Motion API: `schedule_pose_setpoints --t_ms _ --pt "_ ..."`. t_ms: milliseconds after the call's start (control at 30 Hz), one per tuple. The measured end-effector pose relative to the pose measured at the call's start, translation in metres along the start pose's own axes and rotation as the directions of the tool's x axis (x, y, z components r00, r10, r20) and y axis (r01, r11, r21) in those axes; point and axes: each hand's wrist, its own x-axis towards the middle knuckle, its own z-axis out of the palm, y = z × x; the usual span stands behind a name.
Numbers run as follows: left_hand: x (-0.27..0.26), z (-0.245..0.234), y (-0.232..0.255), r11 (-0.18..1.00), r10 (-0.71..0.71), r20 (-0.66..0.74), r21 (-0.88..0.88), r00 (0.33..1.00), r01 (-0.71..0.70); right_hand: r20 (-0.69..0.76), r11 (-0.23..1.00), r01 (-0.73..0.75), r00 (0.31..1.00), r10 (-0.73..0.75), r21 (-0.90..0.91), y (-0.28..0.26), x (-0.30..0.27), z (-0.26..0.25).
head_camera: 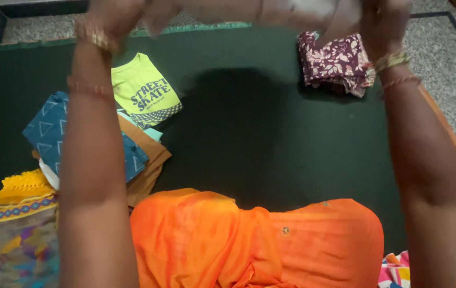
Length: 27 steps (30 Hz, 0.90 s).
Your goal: The person folds several items of clothing, including a lime green t-shirt, a pink shirt, and a white patterned shirt, by hand on a bed.
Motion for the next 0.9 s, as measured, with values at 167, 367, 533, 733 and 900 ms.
schedule_pose_setpoints --t_ms 167,367,533,733,900 --pt "-0.116 0.005 -0.016 0.931 -0.317 0.637 0.35 0.703 0.103 0.405 0.997 0.004 0.914 -0.033 0.074 -0.103 -0.082 -0.012" --pt "-0.193 0.102 -0.029 0.834 -0.495 0.807 0.546 0.322 -0.087 0.776 0.968 -0.247 0.618 0.125 0.041 -0.149 -0.189 -0.004" --pt "-0.229 0.197 0.001 0.977 -0.1 0.818 -0.027 0.567 0.21 0.828 0.732 -0.655 0.295 0.476 -0.187 -0.104 -0.26 0.028" --pt "-0.285 0.257 0.011 0.9 -0.411 0.625 0.394 0.663 0.187 0.759 0.318 -0.948 0.195 0.621 -0.016 -0.045 -0.303 0.097" --pt "-0.286 0.267 -0.025 0.8 -0.569 0.339 0.438 0.749 0.41 0.518 0.034 -0.995 0.077 0.852 0.092 -0.027 -0.285 0.163"
